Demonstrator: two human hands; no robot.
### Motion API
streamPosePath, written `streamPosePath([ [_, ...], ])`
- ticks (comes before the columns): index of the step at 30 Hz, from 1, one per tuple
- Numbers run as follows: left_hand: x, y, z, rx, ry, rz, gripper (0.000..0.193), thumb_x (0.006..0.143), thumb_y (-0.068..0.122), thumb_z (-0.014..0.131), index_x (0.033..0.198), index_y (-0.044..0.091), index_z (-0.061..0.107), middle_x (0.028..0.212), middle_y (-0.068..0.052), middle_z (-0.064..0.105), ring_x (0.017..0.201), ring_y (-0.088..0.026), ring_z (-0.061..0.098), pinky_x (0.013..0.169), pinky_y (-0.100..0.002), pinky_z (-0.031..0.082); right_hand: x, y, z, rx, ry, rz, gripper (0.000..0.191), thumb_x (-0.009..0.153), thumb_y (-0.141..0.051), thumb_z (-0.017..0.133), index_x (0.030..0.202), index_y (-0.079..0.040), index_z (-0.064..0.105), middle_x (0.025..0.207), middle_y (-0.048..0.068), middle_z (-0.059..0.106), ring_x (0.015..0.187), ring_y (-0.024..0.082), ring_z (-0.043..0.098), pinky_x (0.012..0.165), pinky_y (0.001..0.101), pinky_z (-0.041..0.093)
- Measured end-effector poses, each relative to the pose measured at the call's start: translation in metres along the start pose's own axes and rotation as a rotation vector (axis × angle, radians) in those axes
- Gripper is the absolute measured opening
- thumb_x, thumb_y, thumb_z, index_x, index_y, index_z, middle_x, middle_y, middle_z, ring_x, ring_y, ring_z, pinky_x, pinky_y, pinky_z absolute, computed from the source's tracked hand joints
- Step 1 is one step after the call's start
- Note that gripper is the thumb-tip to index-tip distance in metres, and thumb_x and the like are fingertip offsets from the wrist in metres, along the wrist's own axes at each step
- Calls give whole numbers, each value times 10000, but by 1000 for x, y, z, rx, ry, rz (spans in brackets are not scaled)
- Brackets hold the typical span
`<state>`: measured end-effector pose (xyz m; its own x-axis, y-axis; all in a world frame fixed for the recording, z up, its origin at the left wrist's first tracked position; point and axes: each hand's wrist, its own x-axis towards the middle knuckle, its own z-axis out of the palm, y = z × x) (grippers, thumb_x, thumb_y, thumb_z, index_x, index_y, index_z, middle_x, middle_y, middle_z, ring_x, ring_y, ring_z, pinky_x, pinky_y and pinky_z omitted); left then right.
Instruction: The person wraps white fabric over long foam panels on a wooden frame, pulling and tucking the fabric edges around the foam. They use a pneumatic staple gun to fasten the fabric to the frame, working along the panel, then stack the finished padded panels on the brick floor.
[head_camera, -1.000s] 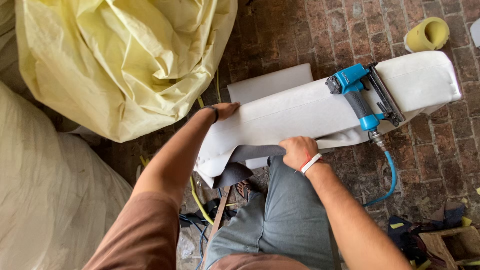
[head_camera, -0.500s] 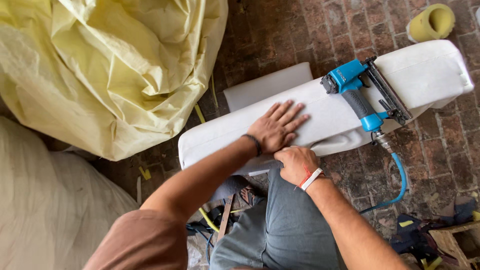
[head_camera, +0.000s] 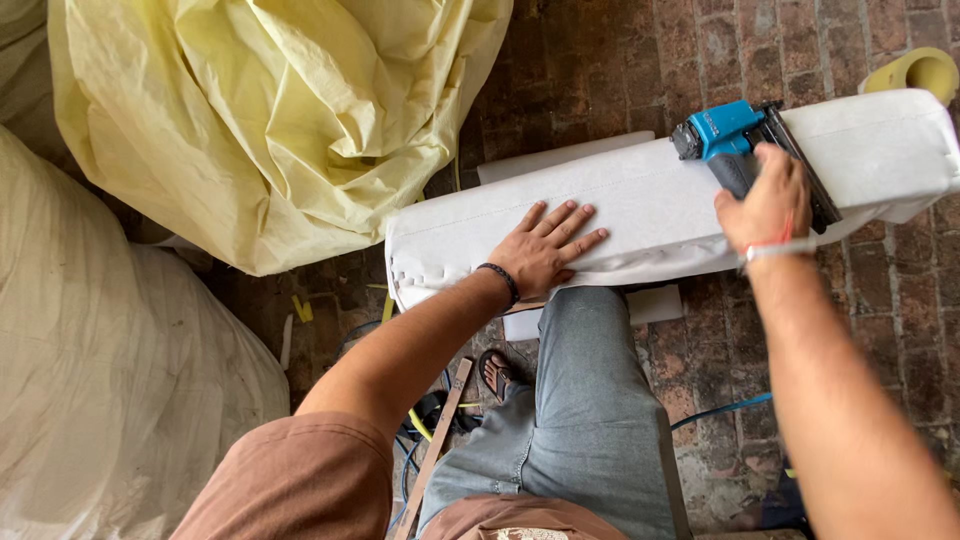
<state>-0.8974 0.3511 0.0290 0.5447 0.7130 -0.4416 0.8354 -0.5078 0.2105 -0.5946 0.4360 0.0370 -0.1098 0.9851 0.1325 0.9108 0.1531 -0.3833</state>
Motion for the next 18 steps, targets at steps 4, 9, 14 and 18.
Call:
streamPosePath([
  [4, 0, 2, 9, 4, -6, -12, 860, 968, 518, 548, 1613, 389, -7, 1725, -1, -37, 1591, -230, 7, 1285, -501, -3, 33, -9, 5, -96, -230, 100, 970, 783, -215, 895, 1527, 22, 320, 1296, 348, 613, 1142, 527, 603, 969, 548, 470],
  [9, 0, 6, 24, 18, 144, -45, 917, 955, 441, 614, 1629, 286, 13, 1719, -24, 14, 1580, -234, 74, 1281, -478, 53, 1, -35, -11, -78, -427, 231, 831, 839, -257, 847, 1475, 36, 399, 1131, 332, 676, 1019, 485, 680, 921, 535, 531],
  [14, -12, 20, 38, 50, 393, -169, 918, 946, 308, 651, 1624, 59, 85, 1705, -141, 115, 1570, -273, 148, 1281, -464, 121, -83, -58, -25, 21, -510, 188, 294, 854, -257, 822, 999, -16, 736, 836, 187, 765, 733, 283, 761, 745, 410, 622],
  [18, -22, 25, 39, -105, 264, -239, 979, 874, 345, 675, 1607, 15, 116, 1695, -189, 131, 1575, -318, 142, 1289, -462, 125, -116, -66, -31, 222, -473, 401, 170, 831, -217, 814, 921, -77, 781, 689, 140, 749, 598, 221, 725, 652, 385, 589],
])
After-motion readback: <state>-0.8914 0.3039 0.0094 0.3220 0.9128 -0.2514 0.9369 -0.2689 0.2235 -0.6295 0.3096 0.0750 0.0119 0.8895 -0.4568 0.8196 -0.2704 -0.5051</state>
